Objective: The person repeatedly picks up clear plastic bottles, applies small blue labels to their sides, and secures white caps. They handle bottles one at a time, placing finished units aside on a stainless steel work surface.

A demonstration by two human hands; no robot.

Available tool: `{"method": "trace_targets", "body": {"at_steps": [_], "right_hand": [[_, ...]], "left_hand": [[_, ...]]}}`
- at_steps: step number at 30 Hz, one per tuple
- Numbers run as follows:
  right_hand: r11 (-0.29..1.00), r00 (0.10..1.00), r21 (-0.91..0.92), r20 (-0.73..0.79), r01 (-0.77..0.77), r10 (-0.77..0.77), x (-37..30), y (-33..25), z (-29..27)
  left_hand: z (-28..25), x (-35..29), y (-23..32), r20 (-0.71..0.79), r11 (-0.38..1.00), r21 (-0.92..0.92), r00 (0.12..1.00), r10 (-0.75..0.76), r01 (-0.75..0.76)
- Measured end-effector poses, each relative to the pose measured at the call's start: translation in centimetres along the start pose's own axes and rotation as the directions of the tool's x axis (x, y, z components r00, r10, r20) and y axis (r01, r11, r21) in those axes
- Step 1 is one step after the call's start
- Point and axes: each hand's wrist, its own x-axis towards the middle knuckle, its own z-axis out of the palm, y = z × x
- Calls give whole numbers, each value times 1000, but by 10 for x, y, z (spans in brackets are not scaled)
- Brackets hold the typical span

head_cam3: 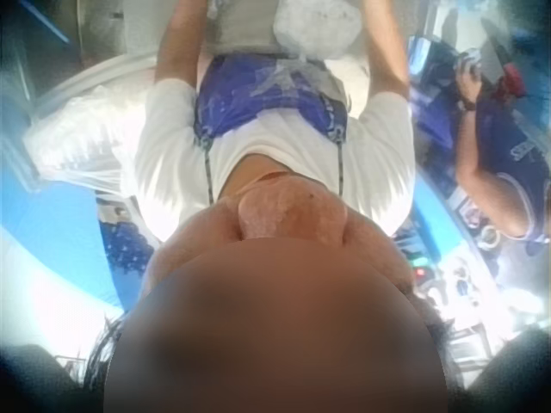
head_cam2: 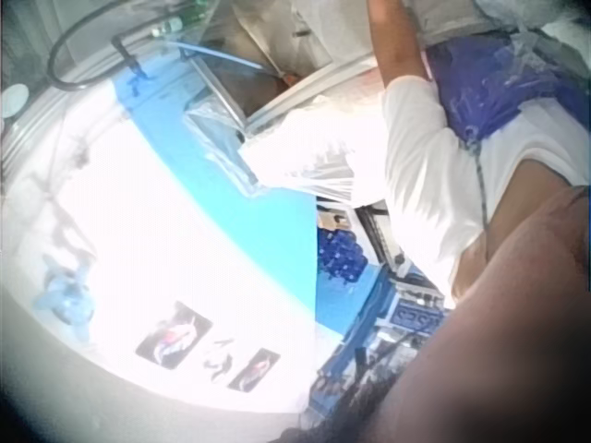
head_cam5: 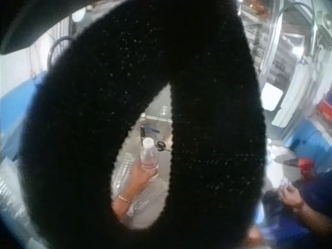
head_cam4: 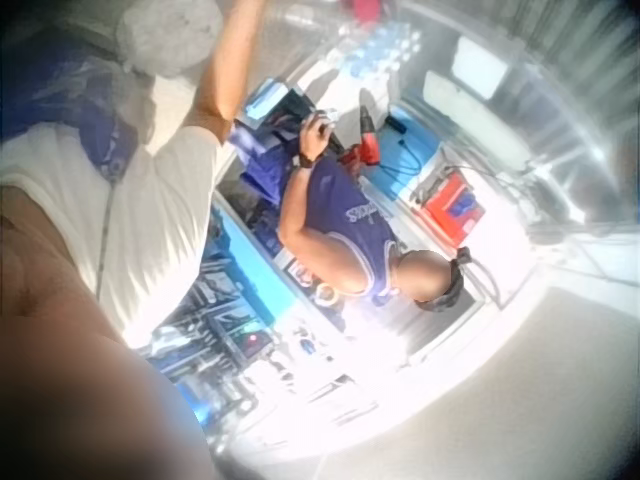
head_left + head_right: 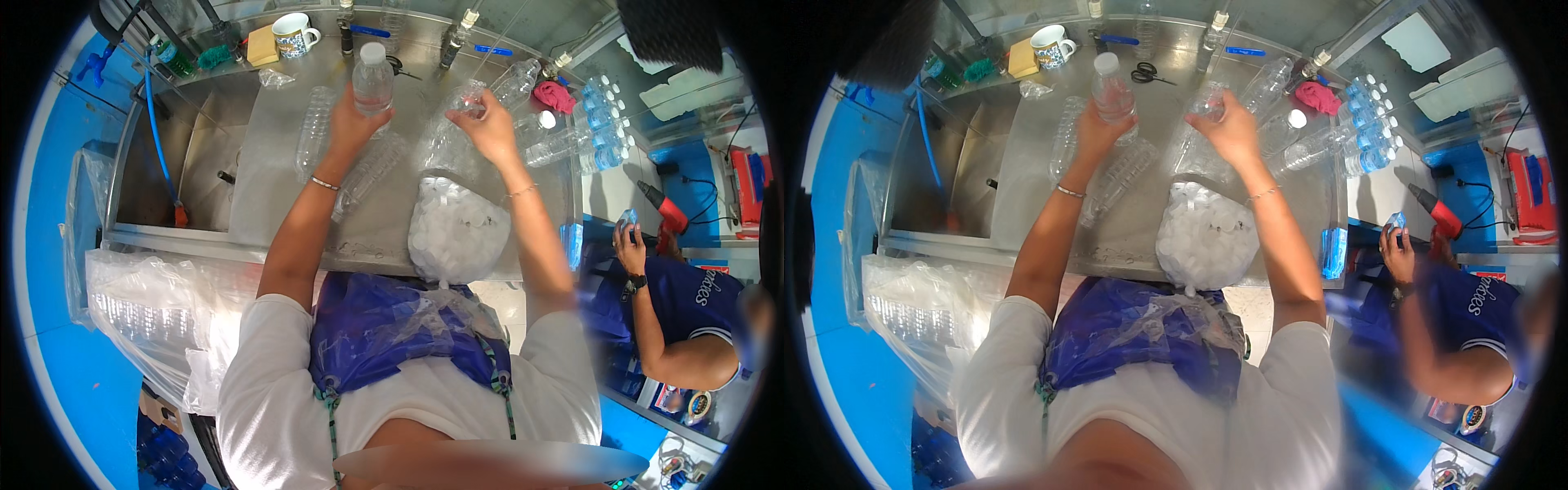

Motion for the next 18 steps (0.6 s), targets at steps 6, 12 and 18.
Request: {"method": "trace_targets", "body": {"at_steps": [6,12,18], "right_hand": [[960,881,-64,-384,273,-276,5,12,45],[867,749,57,-533,495,-393,-21,-18,25],[-165,930,980,-163,113,-328,-56,-22,15]], "left_hand": [[-21,-5,34,109,998,-52,993,36,-30],[-15,-38,57,364,984,-175,928,78,-14],[2,-82,103,866,556,-441,498,56,704]]}}
